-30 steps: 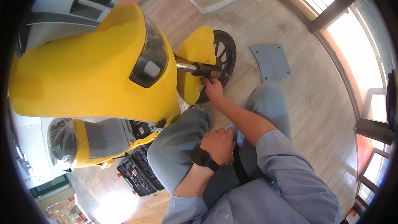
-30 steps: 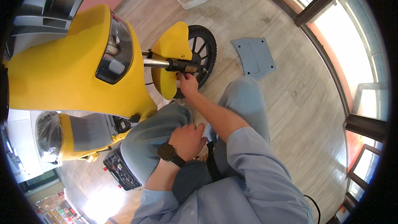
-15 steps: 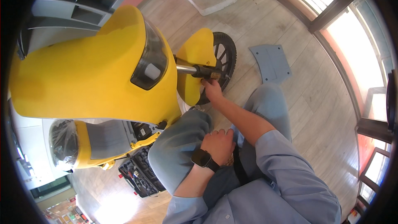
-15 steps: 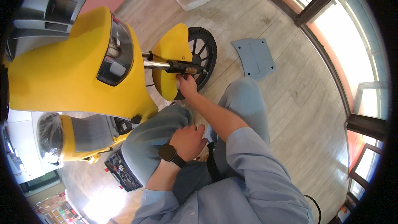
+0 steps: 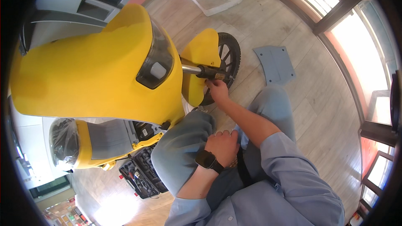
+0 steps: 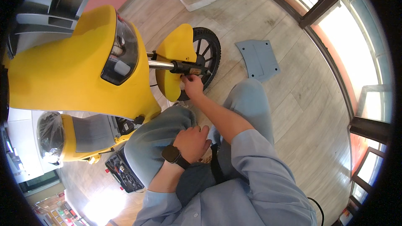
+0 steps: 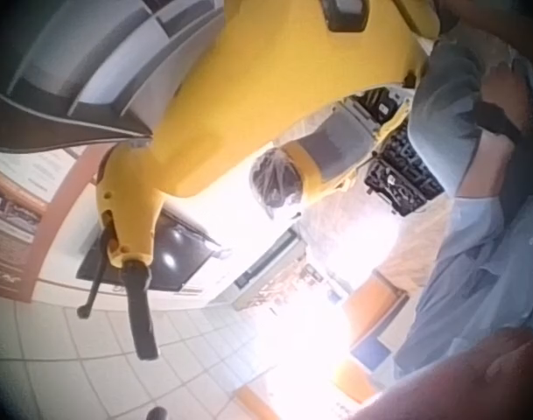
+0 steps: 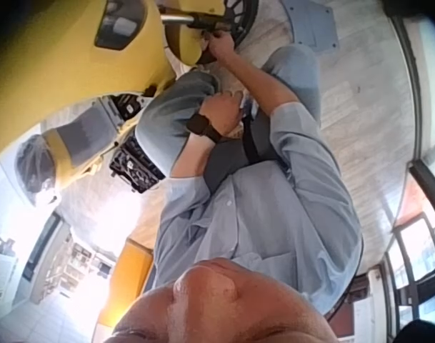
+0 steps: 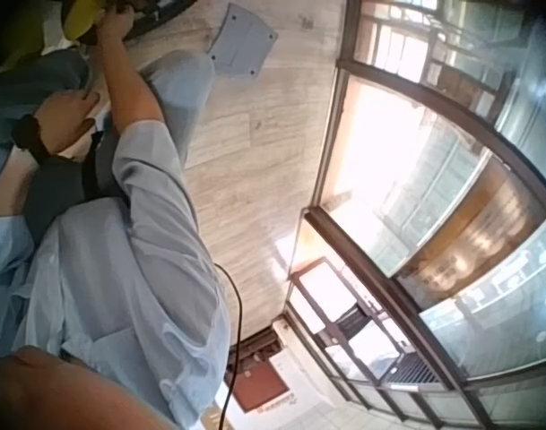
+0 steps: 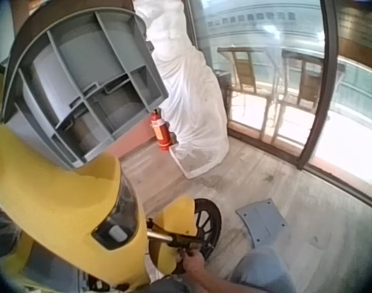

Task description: Removing and reattaching plastic panels and checking internal components of an electric scooter.

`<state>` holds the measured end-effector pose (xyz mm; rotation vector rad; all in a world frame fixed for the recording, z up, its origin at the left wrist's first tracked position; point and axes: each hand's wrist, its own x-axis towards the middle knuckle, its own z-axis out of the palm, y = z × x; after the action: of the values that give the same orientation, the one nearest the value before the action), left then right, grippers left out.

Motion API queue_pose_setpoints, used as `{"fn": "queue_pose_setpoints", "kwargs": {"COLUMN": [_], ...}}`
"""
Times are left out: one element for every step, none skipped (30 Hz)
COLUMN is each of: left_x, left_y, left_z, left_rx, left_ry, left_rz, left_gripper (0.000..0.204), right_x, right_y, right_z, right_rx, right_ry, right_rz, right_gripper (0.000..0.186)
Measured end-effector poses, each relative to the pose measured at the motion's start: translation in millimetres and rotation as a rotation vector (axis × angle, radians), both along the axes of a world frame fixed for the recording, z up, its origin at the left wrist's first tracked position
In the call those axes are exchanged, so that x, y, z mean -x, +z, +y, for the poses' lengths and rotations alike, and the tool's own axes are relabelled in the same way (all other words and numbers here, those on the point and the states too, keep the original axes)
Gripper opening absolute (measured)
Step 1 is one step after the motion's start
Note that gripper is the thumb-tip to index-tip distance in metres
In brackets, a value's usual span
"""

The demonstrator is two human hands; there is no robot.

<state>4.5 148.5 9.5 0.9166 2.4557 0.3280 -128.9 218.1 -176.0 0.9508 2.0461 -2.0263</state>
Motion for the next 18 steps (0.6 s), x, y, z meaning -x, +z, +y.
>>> {"fn": "queue_pose_setpoints", "kwargs": {"left_x": [0.2, 0.0, -0.1, -0.2, -0.6, -1.2, -1.6, -0.7, 0.2, 1.2, 0.3, -0.5, -1.3, -1.6, -1.8, -2.0, -1.5, -1.0], "left_y": [-0.1, -0.2, 0.0, 0.2, 0.6, 1.0, 1.8, 0.9, 0.2, -0.6, -0.2, -0.1, -0.2, 0.1, 0.3, 0.4, 1.1, 1.8], "left_z": [1.0, -0.6, -2.0, -3.3, -3.8, -4.4, -5.1, -3.3, -1.4, 0.7, -0.4, -1.2, -1.8, -2.6, -3.4, -4.2, -2.9, -1.7], "left_rx": [-0.003, 0.0, -0.001, -0.003, -0.003, 0.0, 0.003, 0.0, 0.0, 0.0, 0.002, 0.003, 0.004, 0.006, -0.002, -0.01, -0.012, -0.001], "left_ry": [-0.003, 0.001, 0.007, 0.014, 0.014, 0.016, 0.017, 0.013, 0.006, -0.001, 0.002, 0.005, 0.008, 0.011, 0.012, 0.014, 0.012, 0.009], "left_rz": [0.003, 0.002, 0.004, 0.006, 0.008, 0.012, 0.017, 0.013, 0.008, 0.002, 0.003, 0.006, 0.008, 0.008, 0.013, 0.017, 0.018, 0.008], "left_gripper": [0.026, 0.026, 0.026, 0.026, 0.026, 0.026, 0.026, 0.026, 0.026, 0.026, 0.026, 0.026, 0.026, 0.026, 0.026, 0.026, 0.026, 0.027], "right_x": [-0.4, -0.7, -1.0, -1.5, -2.0, -1.7, 0.0, 2.0, 3.4, 3.4, 2.5, 1.6, 0.1, -1.4, -2.4, -2.5, -1.5, -0.8], "right_y": [-3.5, 0.8, 5.4, 10.2, 13.0, 16.7, 16.9, 9.6, 2.3, -5.1, -5.4, -5.9, -6.6, -3.5, 0.2, 2.1, 1.0, -0.3], "right_z": [1.4, -1.2, -3.7, -6.3, -7.2, -8.4, -10.7, -10.0, -8.2, -3.7, -3.0, -3.0, -3.7, -4.2, -5.0, -7.6, -8.1, -8.2], "right_rx": [-0.003, 0.053, 0.108, 0.11, 0.152, 0.193, 0.193, 0.223, 0.253, 0.249, 0.148, 0.046, 0.047, 0.005, -0.036, -0.034, -0.085, -0.136], "right_ry": [-0.002, -0.031, -0.06, -0.056, -0.08, -0.104, -0.102, -0.132, -0.162, -0.167, -0.088, -0.01, -0.009, 0.032, 0.072, 0.075, 0.035, -0.004], "right_rz": [0.0, 0.007, 0.014, 0.014, -0.004, -0.022, -0.019, -0.032, -0.045, -0.048, -0.077, -0.107, -0.107, -0.081, -0.055, -0.056, -0.009, 0.038], "right_gripper": [0.028, 0.027, 0.025, 0.025, 0.026, 0.027, 0.027, 0.029, 0.031, 0.031, 0.033, 0.035, 0.035, 0.034, 0.034, 0.034, 0.032, 0.031]}}
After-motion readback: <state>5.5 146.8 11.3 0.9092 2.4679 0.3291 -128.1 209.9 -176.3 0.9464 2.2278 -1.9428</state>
